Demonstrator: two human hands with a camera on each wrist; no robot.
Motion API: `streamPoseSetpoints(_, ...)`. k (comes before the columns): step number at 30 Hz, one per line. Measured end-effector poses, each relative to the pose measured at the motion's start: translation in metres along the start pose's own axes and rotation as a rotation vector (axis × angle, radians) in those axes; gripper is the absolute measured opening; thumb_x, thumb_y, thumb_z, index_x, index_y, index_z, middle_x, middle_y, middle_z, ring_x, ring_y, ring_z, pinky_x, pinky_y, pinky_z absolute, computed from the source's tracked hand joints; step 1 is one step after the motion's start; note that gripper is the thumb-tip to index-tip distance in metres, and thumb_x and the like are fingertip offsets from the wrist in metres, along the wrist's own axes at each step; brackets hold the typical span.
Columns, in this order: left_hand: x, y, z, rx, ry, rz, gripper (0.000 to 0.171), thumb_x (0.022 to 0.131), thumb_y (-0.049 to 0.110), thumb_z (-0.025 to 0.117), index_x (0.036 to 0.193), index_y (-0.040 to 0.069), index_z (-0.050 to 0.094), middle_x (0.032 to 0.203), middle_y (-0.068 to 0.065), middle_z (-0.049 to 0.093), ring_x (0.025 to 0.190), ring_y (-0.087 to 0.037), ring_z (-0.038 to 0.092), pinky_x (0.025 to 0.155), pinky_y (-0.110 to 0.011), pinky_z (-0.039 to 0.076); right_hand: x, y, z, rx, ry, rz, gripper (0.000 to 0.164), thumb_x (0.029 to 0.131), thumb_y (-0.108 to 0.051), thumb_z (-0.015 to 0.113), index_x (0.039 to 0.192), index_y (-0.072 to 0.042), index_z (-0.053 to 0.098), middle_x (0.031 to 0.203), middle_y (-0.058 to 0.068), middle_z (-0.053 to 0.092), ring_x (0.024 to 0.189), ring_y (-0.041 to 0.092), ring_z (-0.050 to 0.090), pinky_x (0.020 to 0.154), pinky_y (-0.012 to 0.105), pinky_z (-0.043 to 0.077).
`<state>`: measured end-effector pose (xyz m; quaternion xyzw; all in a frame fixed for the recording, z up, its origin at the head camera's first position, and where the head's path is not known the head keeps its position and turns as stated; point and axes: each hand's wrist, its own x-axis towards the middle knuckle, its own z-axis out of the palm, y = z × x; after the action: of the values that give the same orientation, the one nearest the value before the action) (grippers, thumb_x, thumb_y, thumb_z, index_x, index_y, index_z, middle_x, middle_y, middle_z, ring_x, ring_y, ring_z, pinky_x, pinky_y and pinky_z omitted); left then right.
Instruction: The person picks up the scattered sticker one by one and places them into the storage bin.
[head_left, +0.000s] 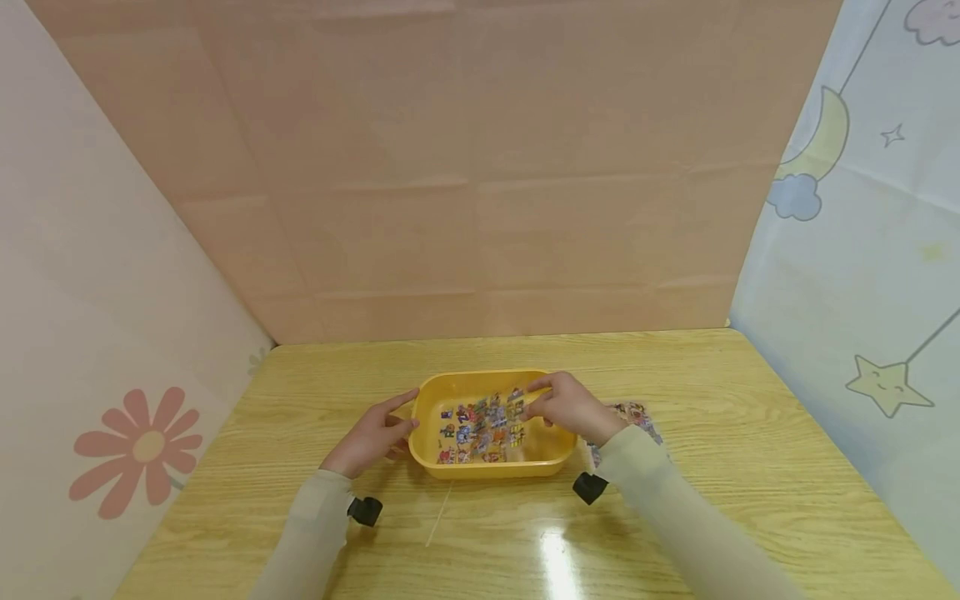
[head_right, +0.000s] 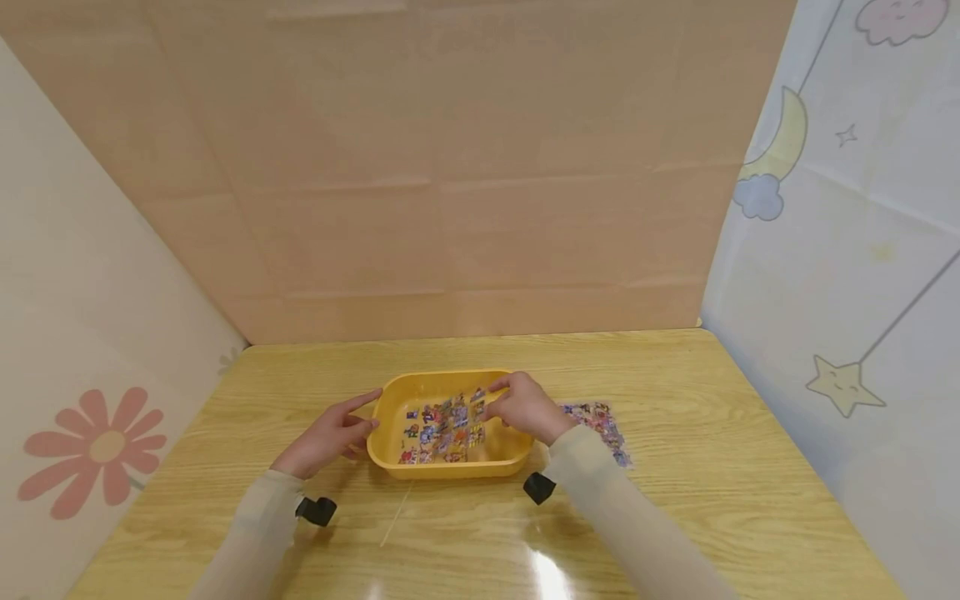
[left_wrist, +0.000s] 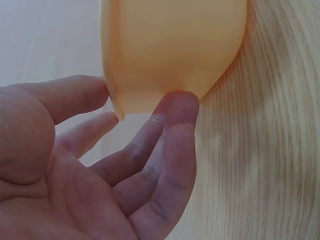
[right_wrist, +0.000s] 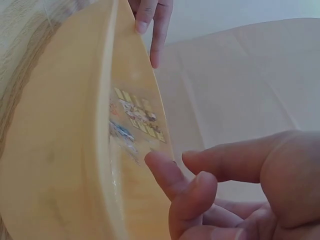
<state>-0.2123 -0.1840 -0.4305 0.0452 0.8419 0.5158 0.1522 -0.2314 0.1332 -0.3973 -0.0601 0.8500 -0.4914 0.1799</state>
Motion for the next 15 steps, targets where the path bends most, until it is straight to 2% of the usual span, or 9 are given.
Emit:
streamPoseSetpoints(10,-0.0005,-0.0005,-0.0007,-0.009,-0.013,0.021,0.057,0.095,0.022,0.056,0.147,0.023,0.033,0.105,-0.016,0.063,0.079,-0.022,0.065,0.072,-0.044,0.054,0.0013,-0.001,0.0026,-0.052,0.001,0.032,0.052,0.085,-0.017,0.068,0.132,-0.002,0.05,0.09,0.003,0.069,0.058,0.02,0.051,0.069,0.033,0.044)
streamPoseSetpoints(15,-0.0004,-0.0012,-0.001,-0.009,-0.021,0.028,0.058,0.096,0.021,0.055,0.148,0.021,0.031,0.103,-0.017,0.063,0.078,-0.024,0.066,0.071,-0.044,0.054,0.0012,-0.0018,0.0033,-0.07,-0.006,0.05,0.056,0.085,-0.019,0.068,0.134,-0.001,0.048,0.101,0.006,0.067,0.059,0.021,0.054,0.064,0.033,0.045)
